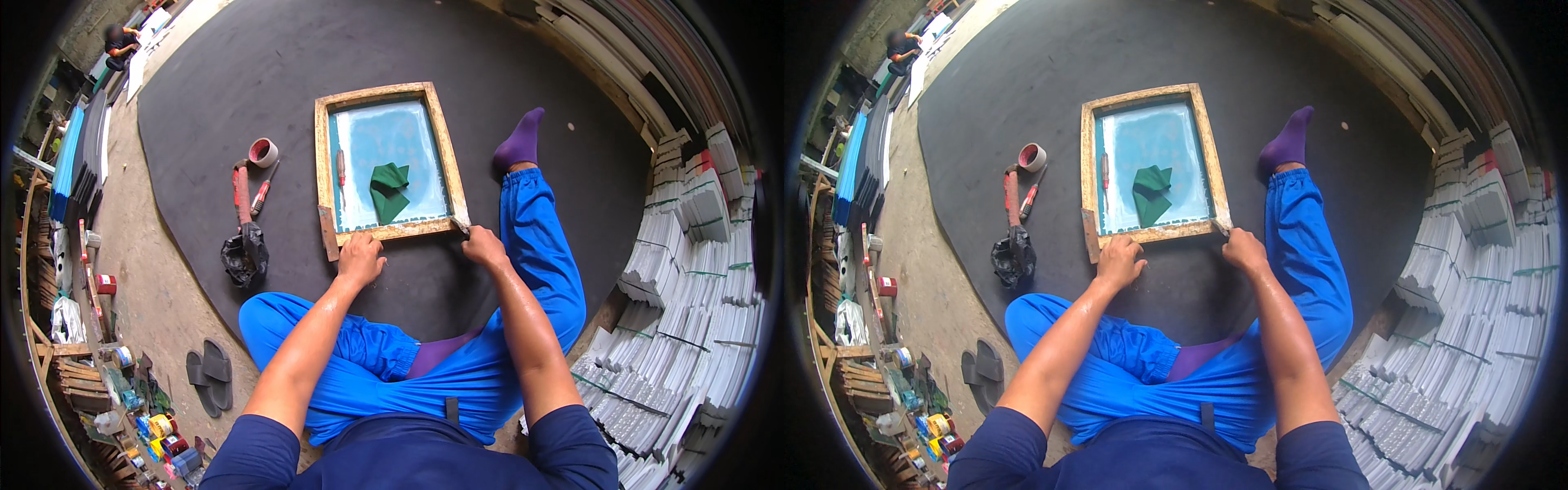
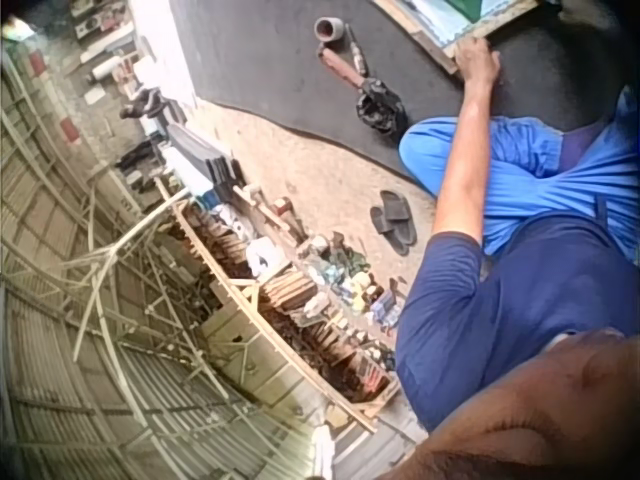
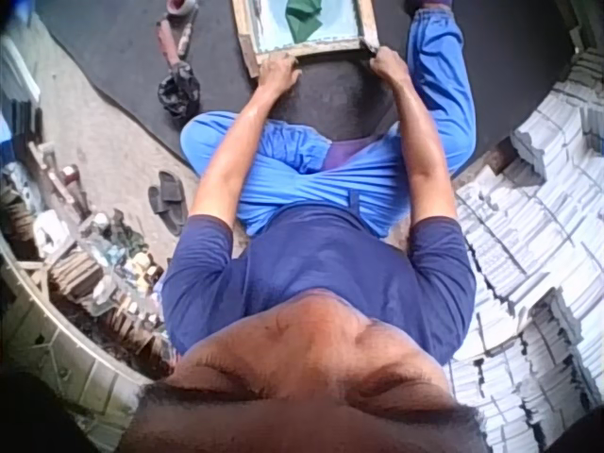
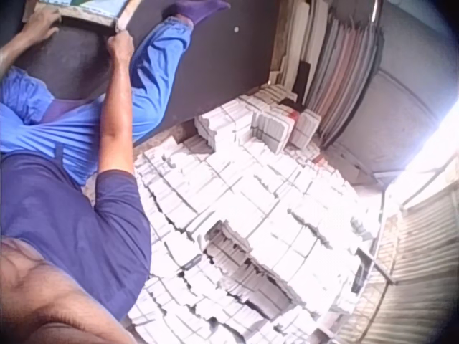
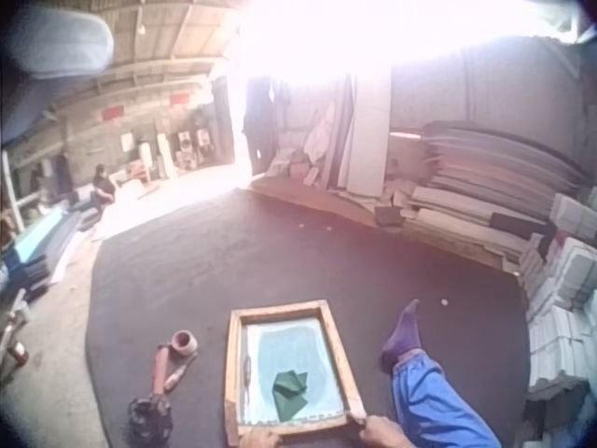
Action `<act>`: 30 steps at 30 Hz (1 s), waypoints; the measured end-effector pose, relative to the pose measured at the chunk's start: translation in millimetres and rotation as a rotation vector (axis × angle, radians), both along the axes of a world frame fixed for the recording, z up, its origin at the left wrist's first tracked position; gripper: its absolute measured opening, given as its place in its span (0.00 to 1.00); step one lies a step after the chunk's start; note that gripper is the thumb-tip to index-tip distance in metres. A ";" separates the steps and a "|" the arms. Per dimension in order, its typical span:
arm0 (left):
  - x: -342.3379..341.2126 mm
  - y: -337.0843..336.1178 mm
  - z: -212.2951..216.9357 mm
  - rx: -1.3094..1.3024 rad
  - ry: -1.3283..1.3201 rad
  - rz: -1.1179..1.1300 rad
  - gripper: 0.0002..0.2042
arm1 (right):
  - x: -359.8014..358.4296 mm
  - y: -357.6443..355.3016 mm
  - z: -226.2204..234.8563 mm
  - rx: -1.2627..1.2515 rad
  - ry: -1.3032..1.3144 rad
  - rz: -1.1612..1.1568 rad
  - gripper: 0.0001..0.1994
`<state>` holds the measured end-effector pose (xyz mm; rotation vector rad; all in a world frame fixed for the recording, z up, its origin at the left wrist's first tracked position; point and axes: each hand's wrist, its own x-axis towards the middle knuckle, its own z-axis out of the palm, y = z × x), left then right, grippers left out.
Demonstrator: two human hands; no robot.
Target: The person sits on the floor and uses a small metal tool to scrape or clean the edges of a wooden frame holding a translucent sheet. They repeatedly work along the frame's perimeter, occasionally wiping the surface with a green cloth.
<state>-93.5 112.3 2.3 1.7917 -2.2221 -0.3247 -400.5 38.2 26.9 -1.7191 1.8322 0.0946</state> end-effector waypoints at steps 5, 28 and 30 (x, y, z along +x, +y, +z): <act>-2.1 -5.8 3.4 0.020 0.004 0.030 0.15 | 9.3 10.2 8.1 -0.051 0.042 -0.054 0.16; -13.1 22.1 -7.1 -0.132 0.211 -0.087 0.05 | 71.4 70.1 -8.9 0.106 -0.300 0.265 0.16; -9.4 26.6 -8.8 -0.141 0.217 -0.098 0.03 | 72.2 72.9 -4.8 0.145 -0.313 0.328 0.16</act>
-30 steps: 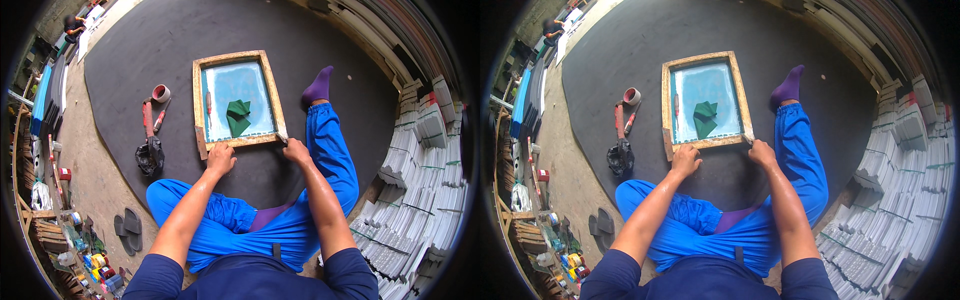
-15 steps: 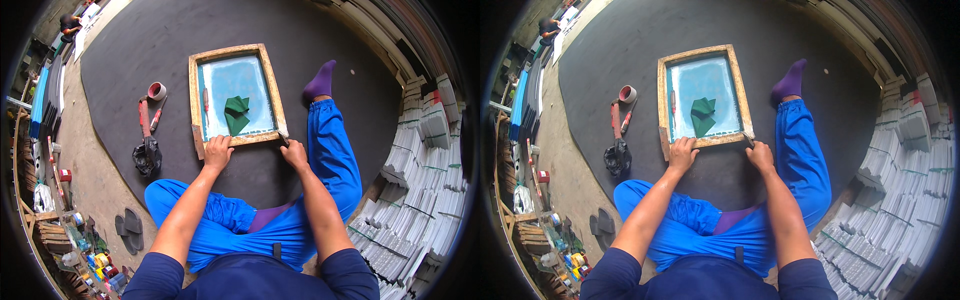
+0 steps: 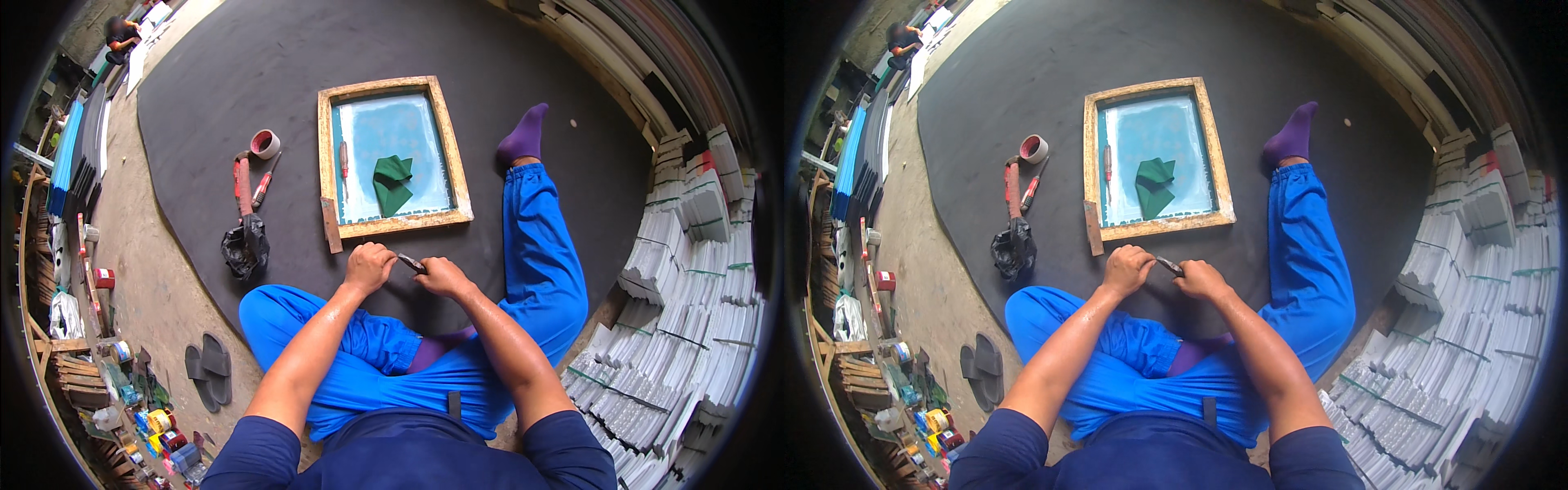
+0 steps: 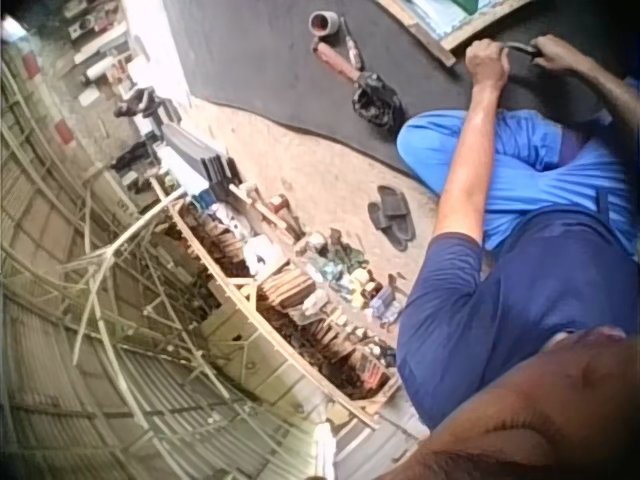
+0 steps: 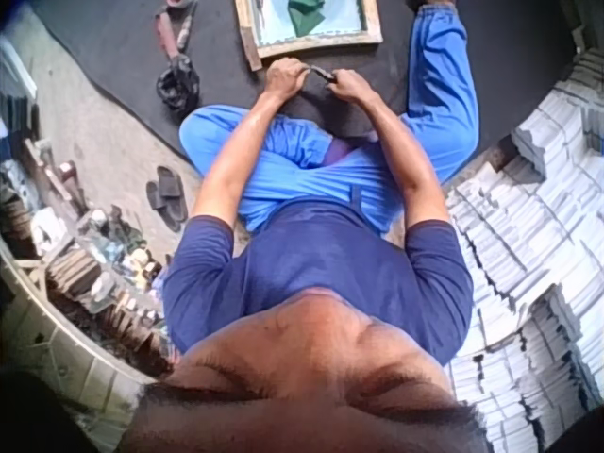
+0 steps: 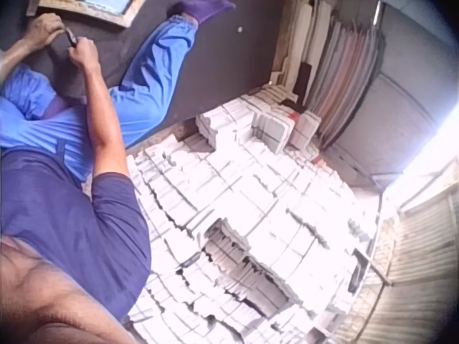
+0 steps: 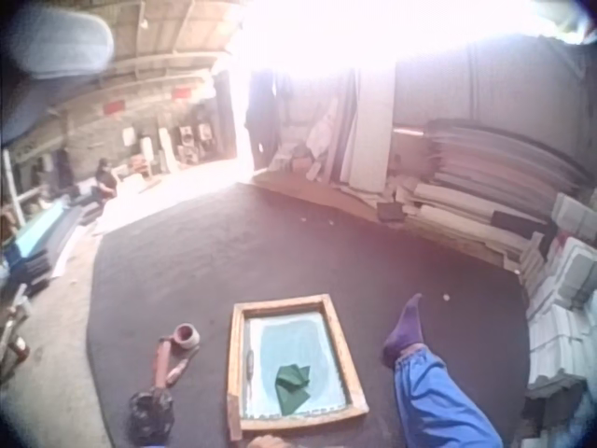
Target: The person sits on the floor and uses a small metal tool to scrape or clean the edges of a wooden frame holding a translucent sheet. They repeatedly work along the frame's perimeter, occasionally wiping the surface with a green cloth.
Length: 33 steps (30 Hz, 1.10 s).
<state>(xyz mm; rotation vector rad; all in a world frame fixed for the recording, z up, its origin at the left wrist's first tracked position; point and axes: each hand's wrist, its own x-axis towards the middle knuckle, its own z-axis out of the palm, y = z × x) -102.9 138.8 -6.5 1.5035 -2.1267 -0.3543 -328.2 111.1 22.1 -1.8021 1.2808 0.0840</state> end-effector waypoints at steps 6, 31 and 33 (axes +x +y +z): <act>8.7 11.2 5.2 0.152 -0.051 0.059 0.06 | -16.7 -6.2 -7.3 0.142 -0.079 0.009 0.22; 8.1 -42.8 -5.5 0.139 -0.439 0.179 0.32 | -72.6 -84.4 15.2 0.157 0.302 -0.263 0.15; 10.6 -42.0 -8.8 0.132 -0.438 0.177 0.32 | -67.7 -80.1 20.9 0.138 0.331 -0.264 0.14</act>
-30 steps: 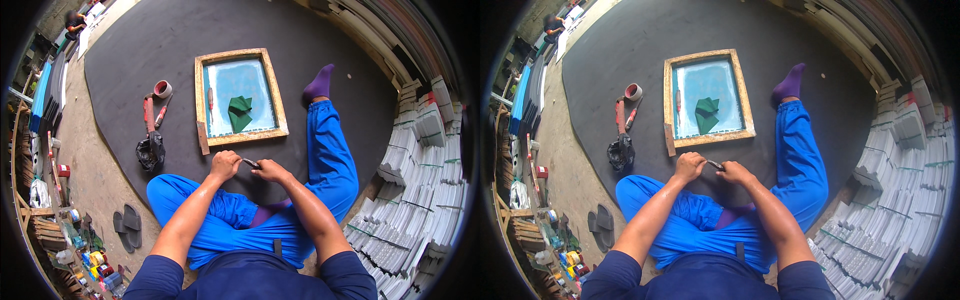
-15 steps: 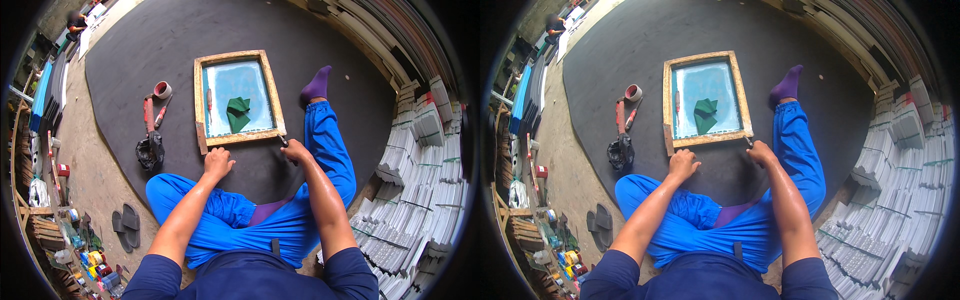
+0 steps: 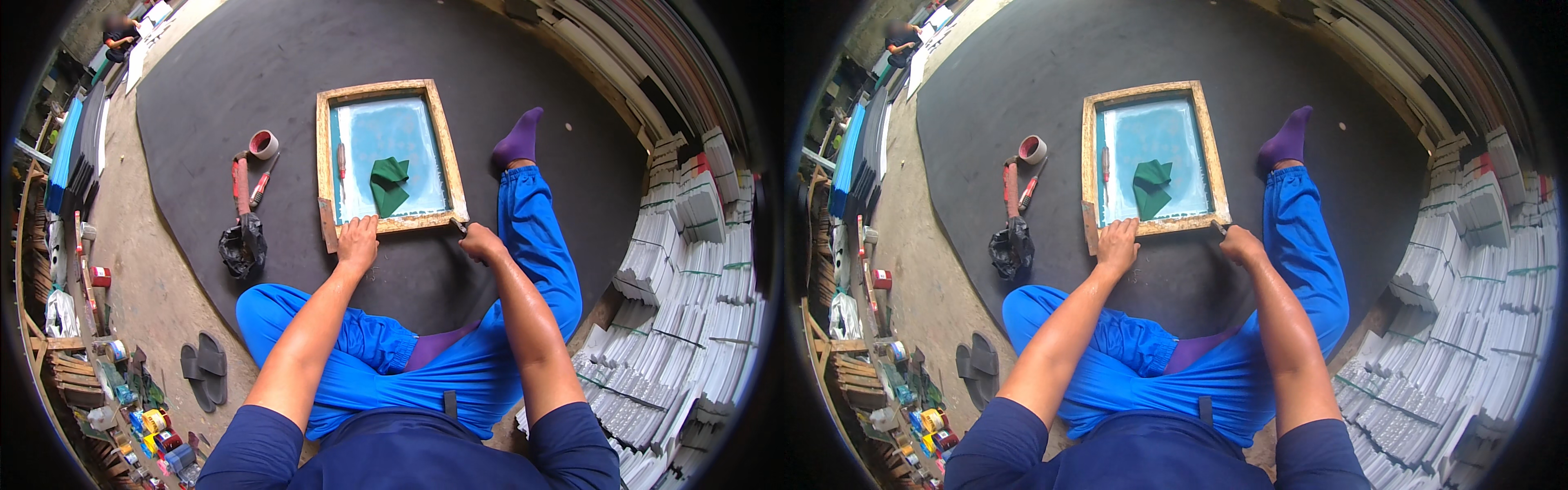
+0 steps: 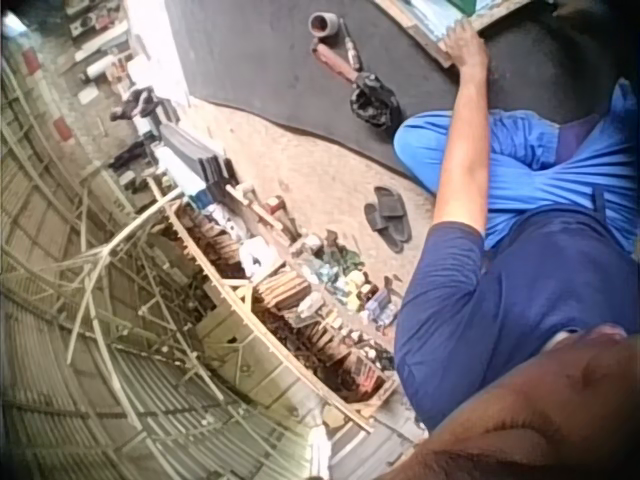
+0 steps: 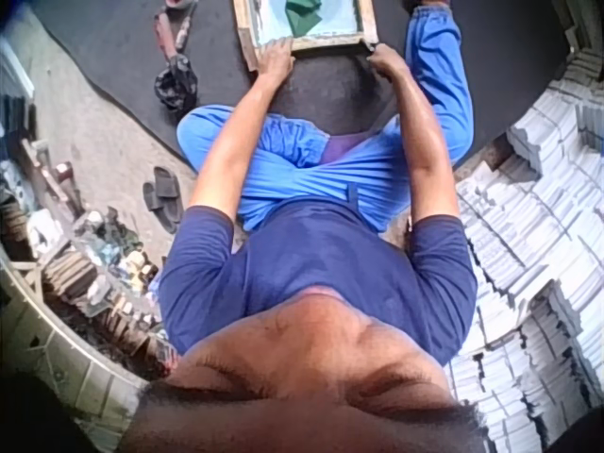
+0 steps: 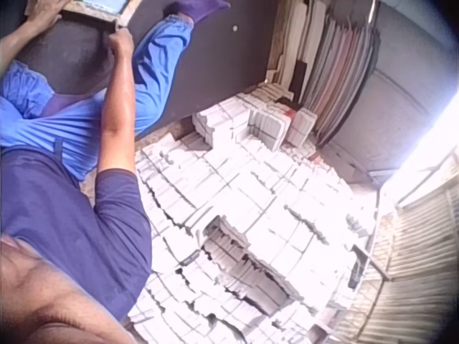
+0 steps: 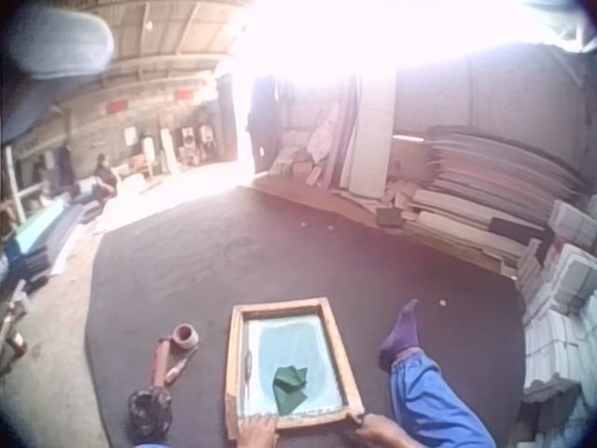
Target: The person sits on the floor and uses a small metal tool to scrape or clean the edges of a wooden frame holding a translucent sheet. They repeatedly work along the frame's perimeter, occasionally wiping the surface with a green cloth.
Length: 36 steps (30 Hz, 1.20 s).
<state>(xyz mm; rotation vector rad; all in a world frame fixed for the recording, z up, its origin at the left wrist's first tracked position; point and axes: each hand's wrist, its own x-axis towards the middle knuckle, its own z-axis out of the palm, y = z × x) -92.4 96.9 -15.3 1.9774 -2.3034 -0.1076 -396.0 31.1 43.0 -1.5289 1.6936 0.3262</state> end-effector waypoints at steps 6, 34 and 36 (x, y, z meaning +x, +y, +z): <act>-2.1 -0.2 -7.7 -0.080 0.048 0.003 0.28 | 10.3 22.3 1.8 -0.230 0.151 -0.032 0.16; -8.7 31.1 29.9 -0.262 0.451 -0.309 0.14 | 73.1 93.1 -30.9 -0.265 -0.322 0.018 0.15; -5.1 39.9 16.5 -0.255 0.441 -0.292 0.10 | 84.7 101.7 -35.5 -0.225 -0.314 0.067 0.16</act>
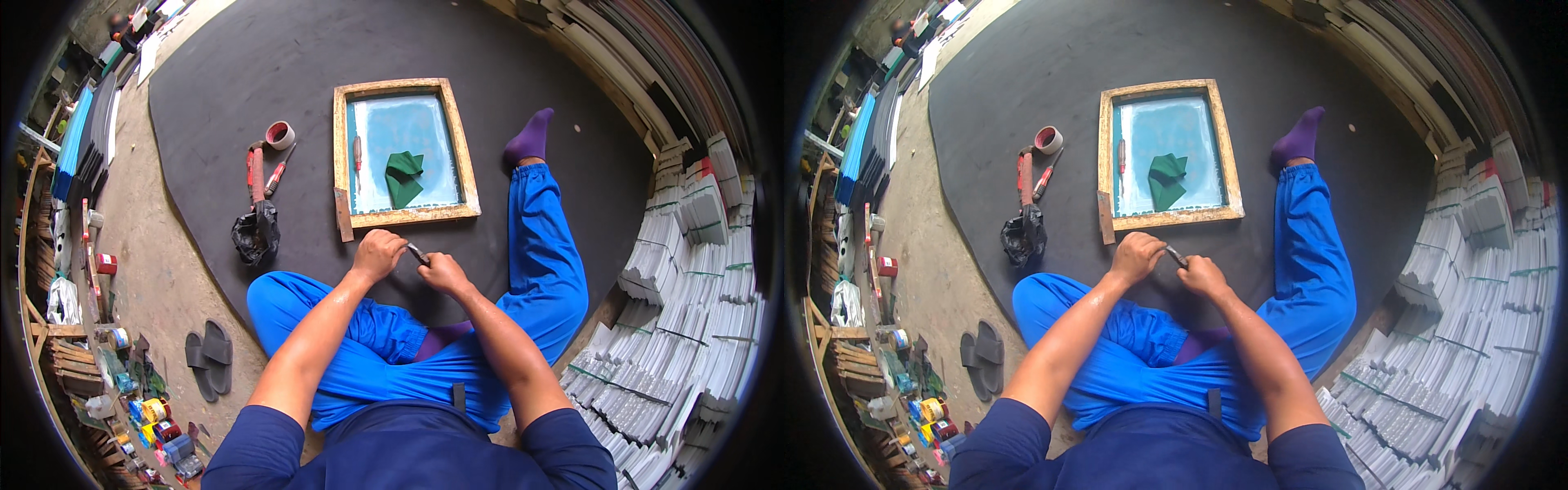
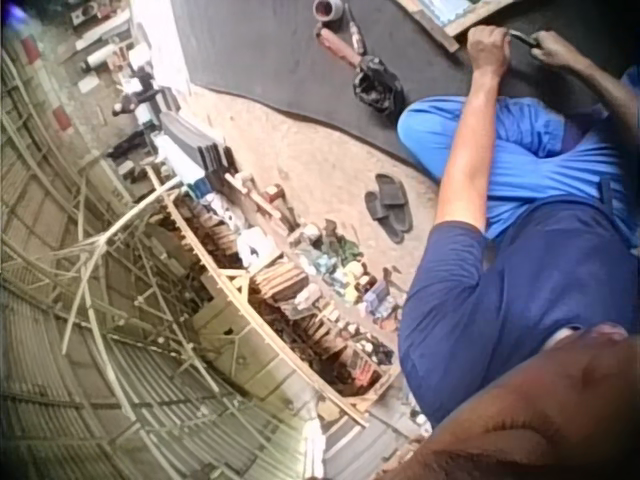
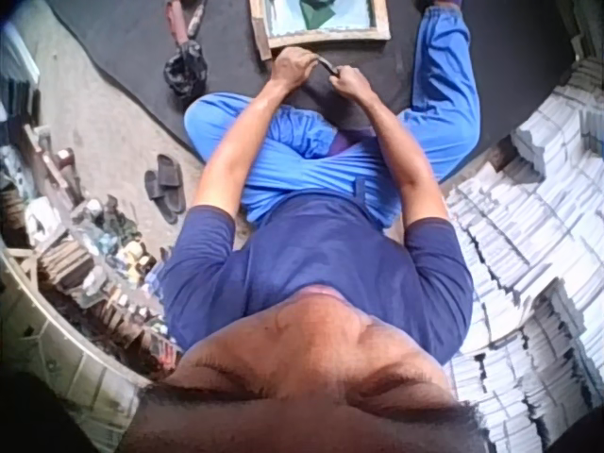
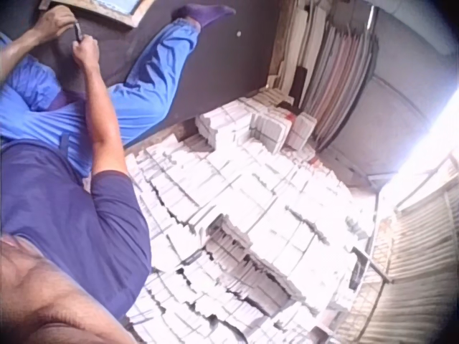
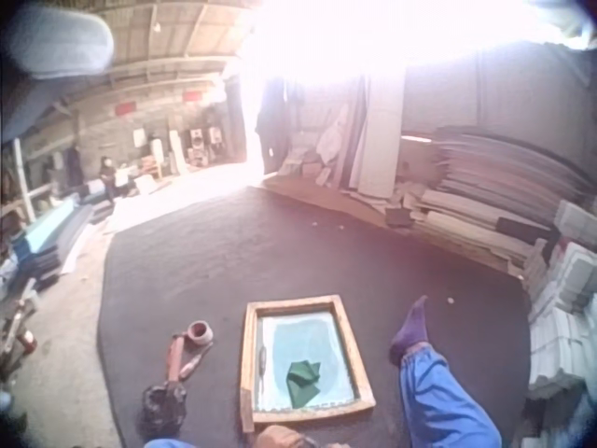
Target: The person sits on the floor and uses a small metal tool to scrape or clean the edges of a wooden frame holding a translucent sheet. They repeatedly work along the frame's perimeter, occasionally wiping the surface with a green cloth.
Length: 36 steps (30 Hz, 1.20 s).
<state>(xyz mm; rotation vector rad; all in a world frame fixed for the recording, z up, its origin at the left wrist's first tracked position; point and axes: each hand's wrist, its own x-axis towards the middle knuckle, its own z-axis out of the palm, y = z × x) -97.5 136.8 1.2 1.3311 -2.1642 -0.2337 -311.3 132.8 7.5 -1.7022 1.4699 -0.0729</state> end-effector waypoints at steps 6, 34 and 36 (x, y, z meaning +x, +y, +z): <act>19.5 14.2 -8.3 0.100 -0.069 0.046 0.04 | 13.7 5.1 10.0 0.179 -0.104 0.097 0.12; -2.5 -1.9 9.3 0.122 -0.195 0.278 0.16 | -96.3 -109.3 38.7 0.440 -0.065 -0.224 0.13; -5.1 -8.9 7.7 0.100 -0.198 0.272 0.17 | -95.2 -114.3 34.5 0.450 -0.054 -0.220 0.13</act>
